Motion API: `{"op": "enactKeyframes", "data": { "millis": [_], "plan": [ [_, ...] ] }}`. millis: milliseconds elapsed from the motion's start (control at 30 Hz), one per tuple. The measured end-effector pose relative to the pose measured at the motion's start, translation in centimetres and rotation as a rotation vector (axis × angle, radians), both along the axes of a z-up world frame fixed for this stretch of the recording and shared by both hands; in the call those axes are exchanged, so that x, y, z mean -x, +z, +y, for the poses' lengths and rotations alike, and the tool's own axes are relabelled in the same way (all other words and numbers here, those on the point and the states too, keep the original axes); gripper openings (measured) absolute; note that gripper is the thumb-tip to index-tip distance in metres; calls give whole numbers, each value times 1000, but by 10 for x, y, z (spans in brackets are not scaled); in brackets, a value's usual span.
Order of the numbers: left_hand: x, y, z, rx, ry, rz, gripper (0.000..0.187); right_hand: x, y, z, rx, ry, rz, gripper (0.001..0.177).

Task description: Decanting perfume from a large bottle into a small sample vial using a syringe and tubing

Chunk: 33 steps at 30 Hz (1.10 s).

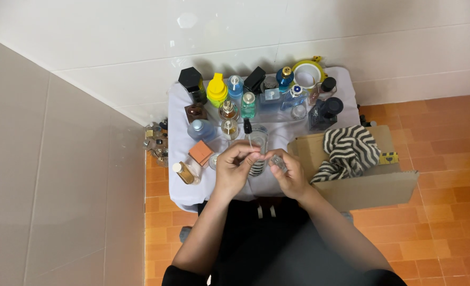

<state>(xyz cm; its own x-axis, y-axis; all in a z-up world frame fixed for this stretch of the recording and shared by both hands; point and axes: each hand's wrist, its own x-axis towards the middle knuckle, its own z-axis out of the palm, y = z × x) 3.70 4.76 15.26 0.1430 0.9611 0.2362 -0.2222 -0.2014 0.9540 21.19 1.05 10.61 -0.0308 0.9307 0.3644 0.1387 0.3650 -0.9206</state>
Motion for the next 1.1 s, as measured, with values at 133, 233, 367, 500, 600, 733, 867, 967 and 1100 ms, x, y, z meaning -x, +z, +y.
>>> {"op": "enactKeyframes", "data": {
  "millis": [133, 233, 367, 500, 600, 733, 867, 967, 1100],
  "plan": [
    [-7, -10, 5, 22, -20, -52, 10, -1, 4, 4, 17, 30, -5, 33],
    [-12, -12, 7, 20, -30, -43, 13, -6, -3, 4, 30, 44, -34, 30],
    [-18, -11, 4, 3, -39, -19, 15, -17, -11, 7, 37, 81, -98, 29],
    [-21, -5, 3, -38, 8, -12, 13, -23, 5, 9, 23, 65, -114, 29],
    [-23, -1, 1, -88, 9, -72, 12, -25, 15, 11, 28, 105, -174, 31],
    [-23, 10, 1, -168, 14, -24, 11, -25, 6, 8, 15, 127, -161, 30],
    [-20, 20, 0, -220, 3, 64, 7, -16, 9, 4, 14, 153, 1, 35],
    [-20, 25, 0, -312, 20, 107, 5, -15, 7, 2, 34, 162, -21, 37],
    [-21, 17, 1, -313, 21, 54, 5, -13, 5, 2, 26, 142, 4, 42]
  ]
}}
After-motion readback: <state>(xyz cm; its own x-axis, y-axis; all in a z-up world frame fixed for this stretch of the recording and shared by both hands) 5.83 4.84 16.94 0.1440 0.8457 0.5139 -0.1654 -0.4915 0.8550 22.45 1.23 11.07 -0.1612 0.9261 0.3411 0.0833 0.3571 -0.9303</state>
